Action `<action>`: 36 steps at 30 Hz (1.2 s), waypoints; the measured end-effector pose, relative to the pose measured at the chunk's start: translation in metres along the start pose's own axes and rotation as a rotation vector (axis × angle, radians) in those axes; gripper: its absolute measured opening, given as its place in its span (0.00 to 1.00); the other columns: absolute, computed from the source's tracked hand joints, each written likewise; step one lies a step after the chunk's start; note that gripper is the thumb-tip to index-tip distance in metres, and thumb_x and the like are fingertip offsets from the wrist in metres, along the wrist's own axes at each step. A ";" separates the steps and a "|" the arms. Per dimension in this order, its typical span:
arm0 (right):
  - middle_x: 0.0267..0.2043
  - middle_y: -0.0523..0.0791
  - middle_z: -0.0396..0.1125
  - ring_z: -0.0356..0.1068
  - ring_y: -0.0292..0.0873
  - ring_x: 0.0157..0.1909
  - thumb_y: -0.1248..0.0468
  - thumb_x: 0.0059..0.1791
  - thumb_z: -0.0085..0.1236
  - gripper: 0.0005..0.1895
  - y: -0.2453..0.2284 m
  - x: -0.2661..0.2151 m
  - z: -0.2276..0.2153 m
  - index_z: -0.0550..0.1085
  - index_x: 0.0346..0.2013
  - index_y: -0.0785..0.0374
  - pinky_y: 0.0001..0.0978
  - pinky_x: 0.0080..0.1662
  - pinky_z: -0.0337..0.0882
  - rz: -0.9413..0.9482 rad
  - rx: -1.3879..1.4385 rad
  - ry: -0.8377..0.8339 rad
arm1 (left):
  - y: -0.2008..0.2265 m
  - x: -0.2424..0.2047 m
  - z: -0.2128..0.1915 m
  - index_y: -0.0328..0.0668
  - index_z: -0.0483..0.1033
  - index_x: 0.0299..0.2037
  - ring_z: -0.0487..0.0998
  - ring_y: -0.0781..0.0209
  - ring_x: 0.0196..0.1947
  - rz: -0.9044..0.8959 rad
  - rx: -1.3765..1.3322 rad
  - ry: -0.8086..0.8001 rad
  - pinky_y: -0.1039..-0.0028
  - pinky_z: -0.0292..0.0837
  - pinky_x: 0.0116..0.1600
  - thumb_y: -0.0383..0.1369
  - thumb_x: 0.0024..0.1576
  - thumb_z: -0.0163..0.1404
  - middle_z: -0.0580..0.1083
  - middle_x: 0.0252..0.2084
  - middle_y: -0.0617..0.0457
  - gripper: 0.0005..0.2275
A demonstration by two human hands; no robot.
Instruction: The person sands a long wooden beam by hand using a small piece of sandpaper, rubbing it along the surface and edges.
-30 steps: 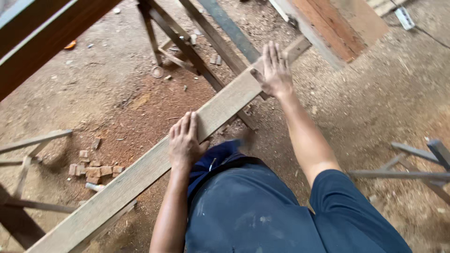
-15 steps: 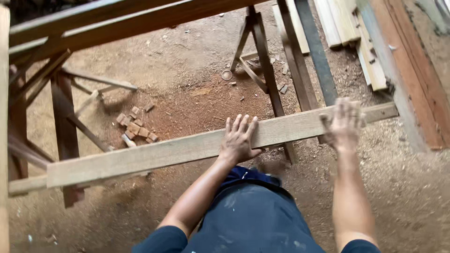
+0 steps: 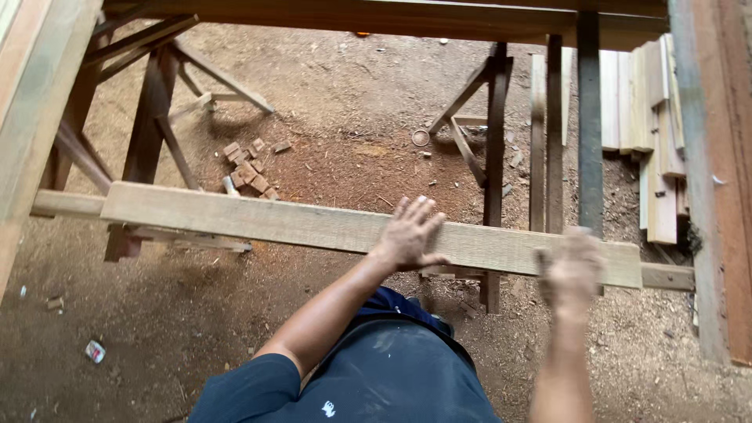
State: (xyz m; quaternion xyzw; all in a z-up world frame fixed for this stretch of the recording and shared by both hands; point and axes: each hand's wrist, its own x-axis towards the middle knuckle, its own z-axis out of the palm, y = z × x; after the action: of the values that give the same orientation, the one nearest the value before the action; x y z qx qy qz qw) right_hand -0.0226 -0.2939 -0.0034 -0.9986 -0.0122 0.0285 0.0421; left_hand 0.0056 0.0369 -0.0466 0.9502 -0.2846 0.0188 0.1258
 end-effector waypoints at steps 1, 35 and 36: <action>0.80 0.57 0.33 0.33 0.55 0.80 0.29 0.52 0.11 0.52 0.011 0.002 -0.006 0.39 0.74 0.68 0.49 0.75 0.34 0.173 0.034 -0.059 | -0.015 -0.011 -0.005 0.45 0.57 0.66 0.58 0.48 0.71 -0.084 0.031 -0.059 0.48 0.49 0.72 0.71 0.54 0.34 0.60 0.70 0.46 0.41; 0.83 0.63 0.41 0.39 0.61 0.84 0.29 0.62 0.15 0.51 -0.071 0.012 0.064 0.50 0.78 0.74 0.51 0.80 0.40 -0.262 -1.421 0.879 | -0.077 -0.046 -0.032 0.40 0.74 0.32 0.72 0.60 0.23 -0.476 -0.416 -0.036 0.64 0.74 0.38 0.52 0.63 0.44 0.73 0.22 0.52 0.22; 0.78 0.69 0.42 0.40 0.66 0.80 0.31 0.64 0.19 0.50 -0.042 0.007 0.055 0.50 0.75 0.80 0.55 0.74 0.35 -0.188 -0.741 0.493 | -0.075 -0.046 -0.031 0.40 0.74 0.32 0.72 0.60 0.23 -0.494 -0.409 -0.058 0.64 0.74 0.37 0.52 0.63 0.43 0.72 0.22 0.52 0.22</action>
State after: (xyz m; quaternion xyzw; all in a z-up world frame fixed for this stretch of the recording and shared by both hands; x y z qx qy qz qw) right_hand -0.0202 -0.2473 -0.0551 -0.9179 -0.1019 -0.2205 -0.3138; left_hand 0.0093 0.1303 -0.0385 0.9457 -0.0467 -0.0969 0.3067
